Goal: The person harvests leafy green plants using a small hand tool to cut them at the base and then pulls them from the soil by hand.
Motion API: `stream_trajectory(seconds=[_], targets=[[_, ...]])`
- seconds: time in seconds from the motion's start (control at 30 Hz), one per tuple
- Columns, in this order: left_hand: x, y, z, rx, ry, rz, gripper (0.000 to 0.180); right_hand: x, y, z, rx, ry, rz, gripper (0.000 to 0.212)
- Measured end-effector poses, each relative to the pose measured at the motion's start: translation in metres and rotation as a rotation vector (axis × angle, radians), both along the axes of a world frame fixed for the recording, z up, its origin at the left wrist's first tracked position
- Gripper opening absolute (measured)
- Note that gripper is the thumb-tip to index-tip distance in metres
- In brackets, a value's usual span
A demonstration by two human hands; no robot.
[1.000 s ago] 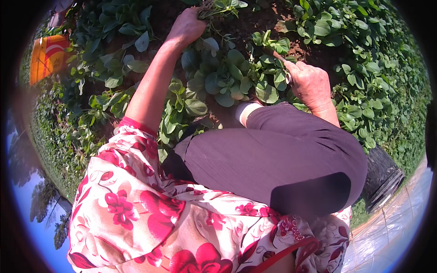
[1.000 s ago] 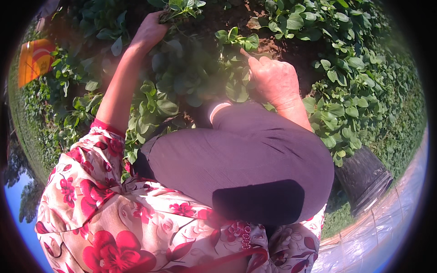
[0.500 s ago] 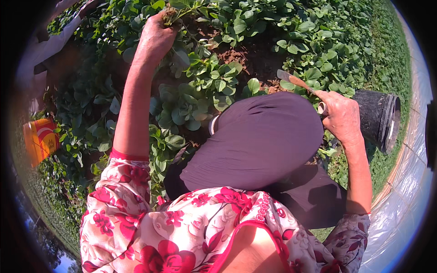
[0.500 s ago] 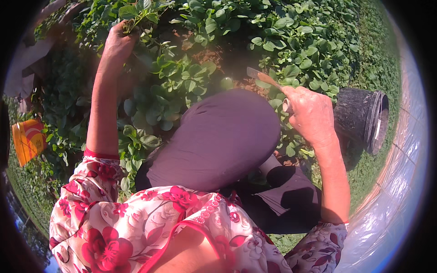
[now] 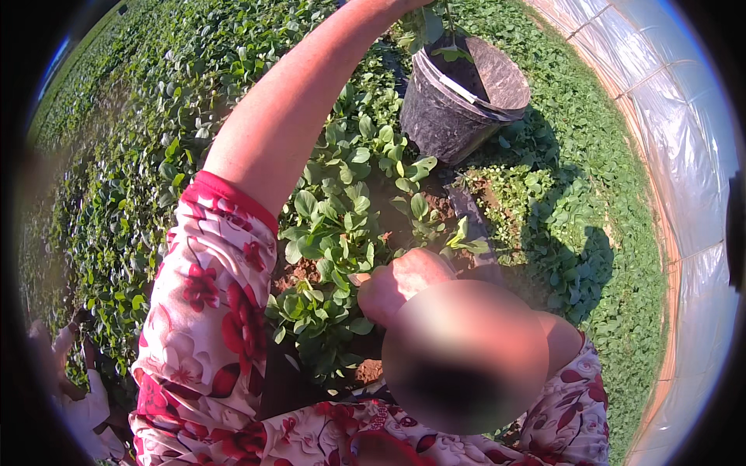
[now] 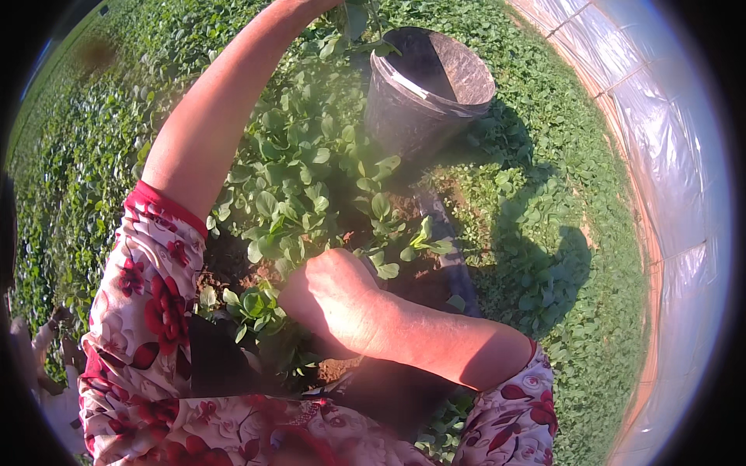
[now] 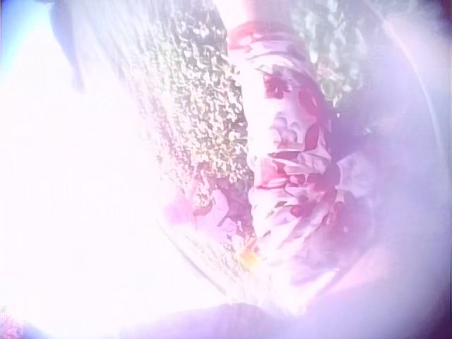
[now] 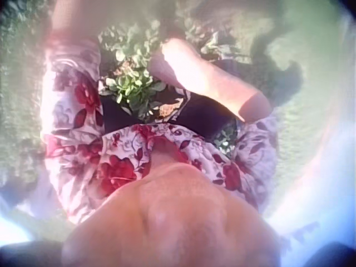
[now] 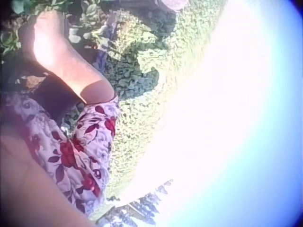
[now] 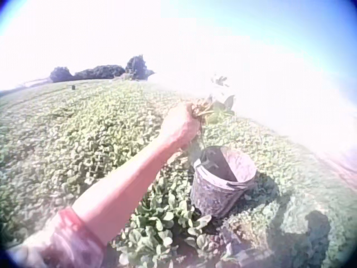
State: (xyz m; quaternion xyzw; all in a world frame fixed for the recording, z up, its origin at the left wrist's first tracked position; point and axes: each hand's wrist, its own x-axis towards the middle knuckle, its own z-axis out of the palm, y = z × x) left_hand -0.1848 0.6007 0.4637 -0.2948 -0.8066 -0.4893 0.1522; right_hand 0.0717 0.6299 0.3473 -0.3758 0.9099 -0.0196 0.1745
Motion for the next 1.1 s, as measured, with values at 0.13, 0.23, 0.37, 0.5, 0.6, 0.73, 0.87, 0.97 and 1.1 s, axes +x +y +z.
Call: stream_trajectory(seconds=[0.13,0.23,0.37,0.5,0.6,0.73,0.87,0.97,1.1], targets=[[-0.123,0.164,-0.083,-0.583,-0.005,-0.249,0.041,-0.028,0.013,0.06,0.085,-0.416,-0.052,0.03],[-0.163,0.138,-0.103,-0.753,-0.053,-0.42,0.042,-0.038,0.022,0.031,0.037,-0.261,0.005,0.025],[-0.146,0.025,-0.145,-0.669,-0.106,-0.412,0.037,-0.046,0.033,-0.018,0.029,-0.17,-0.01,0.019],[-0.102,-0.115,-0.175,-0.647,-0.278,-0.258,0.033,-0.052,0.025,-0.021,0.105,-0.078,-0.032,0.016],[-0.052,-0.246,-0.22,-0.665,-0.568,-0.071,0.03,-0.075,0.006,-0.026,0.044,-0.045,0.058,0.035],[0.079,-0.379,-0.317,-0.394,-1.042,0.211,0.026,-0.084,-0.02,-0.064,-0.103,-0.034,0.177,0.037],[0.136,-0.379,-0.349,-0.487,-1.336,0.385,0.025,-0.082,-0.042,-0.088,-0.155,0.013,0.154,0.04],[0.186,-0.452,-0.456,-0.68,-1.167,0.335,0.022,-0.101,-0.094,-0.128,-0.238,0.002,0.267,0.039],[0.204,-0.448,-0.472,-0.931,-1.221,0.373,0.028,-0.113,-0.15,-0.165,-0.258,-0.082,0.167,0.038]])
